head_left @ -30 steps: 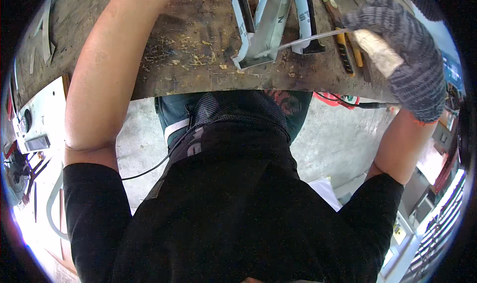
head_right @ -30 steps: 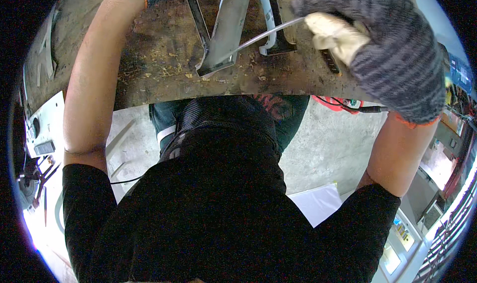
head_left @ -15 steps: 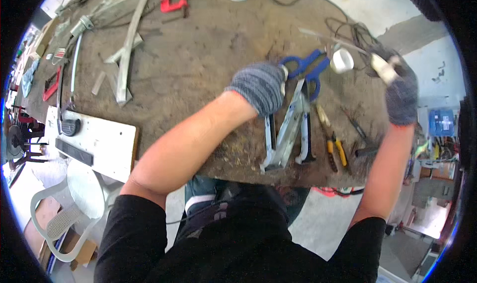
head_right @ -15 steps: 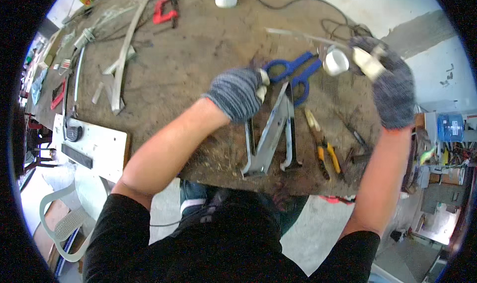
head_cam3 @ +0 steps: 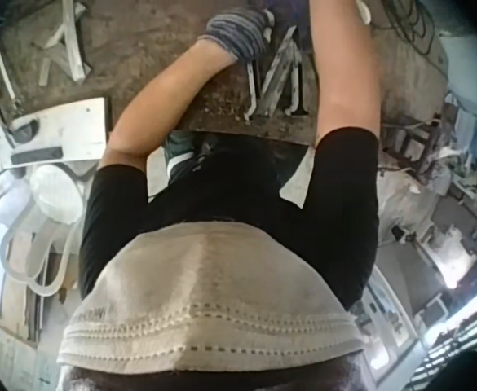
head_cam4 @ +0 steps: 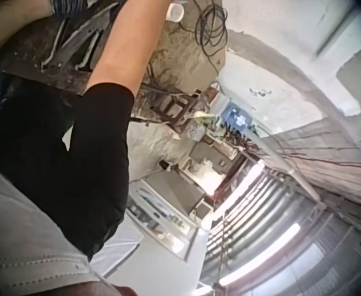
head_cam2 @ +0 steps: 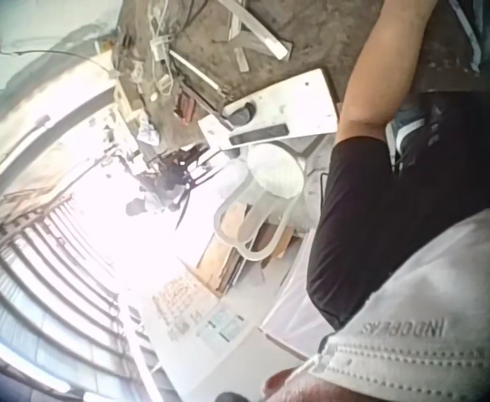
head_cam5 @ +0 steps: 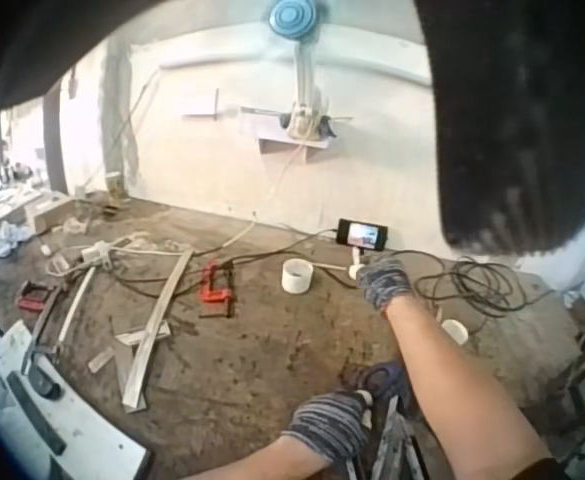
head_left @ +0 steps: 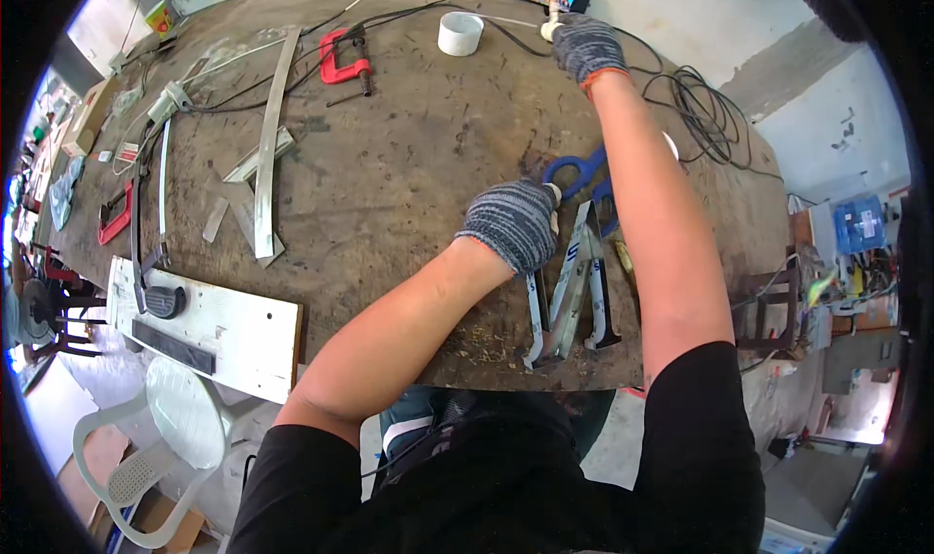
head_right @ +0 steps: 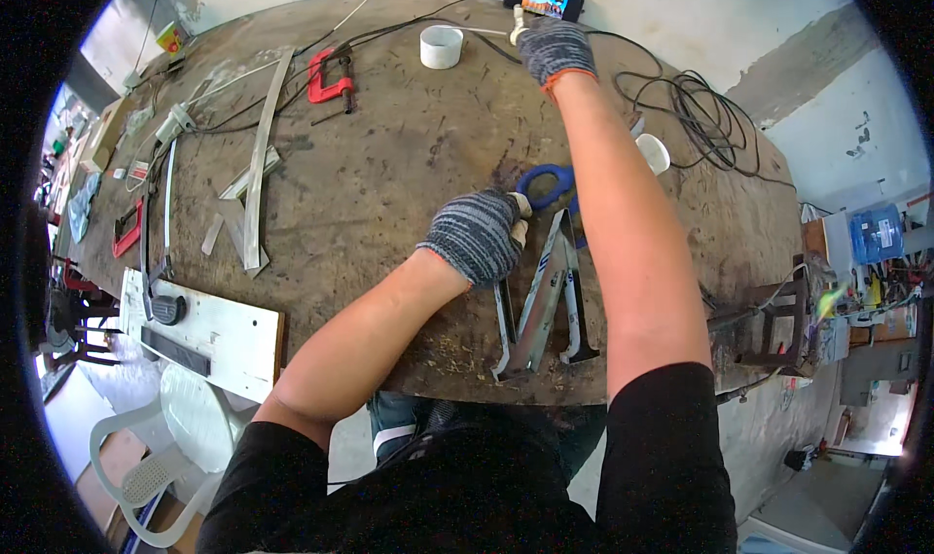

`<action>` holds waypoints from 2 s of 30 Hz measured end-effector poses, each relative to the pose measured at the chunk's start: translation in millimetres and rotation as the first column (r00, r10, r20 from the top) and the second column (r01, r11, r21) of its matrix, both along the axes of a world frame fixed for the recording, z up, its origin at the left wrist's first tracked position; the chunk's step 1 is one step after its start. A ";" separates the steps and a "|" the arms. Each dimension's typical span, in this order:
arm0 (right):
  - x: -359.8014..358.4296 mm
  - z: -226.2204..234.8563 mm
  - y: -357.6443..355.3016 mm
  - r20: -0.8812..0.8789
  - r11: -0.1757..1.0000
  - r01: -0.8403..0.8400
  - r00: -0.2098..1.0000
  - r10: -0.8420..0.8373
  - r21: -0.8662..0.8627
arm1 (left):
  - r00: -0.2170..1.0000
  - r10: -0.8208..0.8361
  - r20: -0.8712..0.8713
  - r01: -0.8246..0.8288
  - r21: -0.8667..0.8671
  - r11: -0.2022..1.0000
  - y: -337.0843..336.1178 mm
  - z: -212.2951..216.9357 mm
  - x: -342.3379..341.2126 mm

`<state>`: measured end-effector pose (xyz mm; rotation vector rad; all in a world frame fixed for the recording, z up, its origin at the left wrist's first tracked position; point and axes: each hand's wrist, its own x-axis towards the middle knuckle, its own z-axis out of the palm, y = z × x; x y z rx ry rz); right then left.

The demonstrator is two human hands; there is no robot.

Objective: Assembling and adjusting the components of a 3D sign letter 'N' at a workbench.

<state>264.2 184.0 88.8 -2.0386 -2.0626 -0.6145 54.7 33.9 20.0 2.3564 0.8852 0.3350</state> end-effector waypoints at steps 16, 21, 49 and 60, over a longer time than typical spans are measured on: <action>-59.4 17.0 61.1 -0.010 0.955 0.073 0.997 -0.079 -0.288 | 0.999 0.003 0.043 -0.004 0.010 1.000 -1.8 -2.9 -1.9; -53.1 33.9 69.3 0.119 0.943 -0.015 0.991 0.058 -0.332 | 0.999 -0.013 0.030 0.013 0.002 1.000 -0.3 -6.1 0.2; -21.8 60.7 97.7 0.313 0.783 -0.066 0.893 0.323 -0.618 | 0.998 -0.058 0.018 0.058 -0.027 0.998 0.7 0.2 -3.8; -1.0 40.6 55.4 0.271 0.916 -0.033 0.950 0.153 -0.401 | 0.992 -0.031 0.119 0.034 -0.017 0.999 -5.3 -0.9 6.5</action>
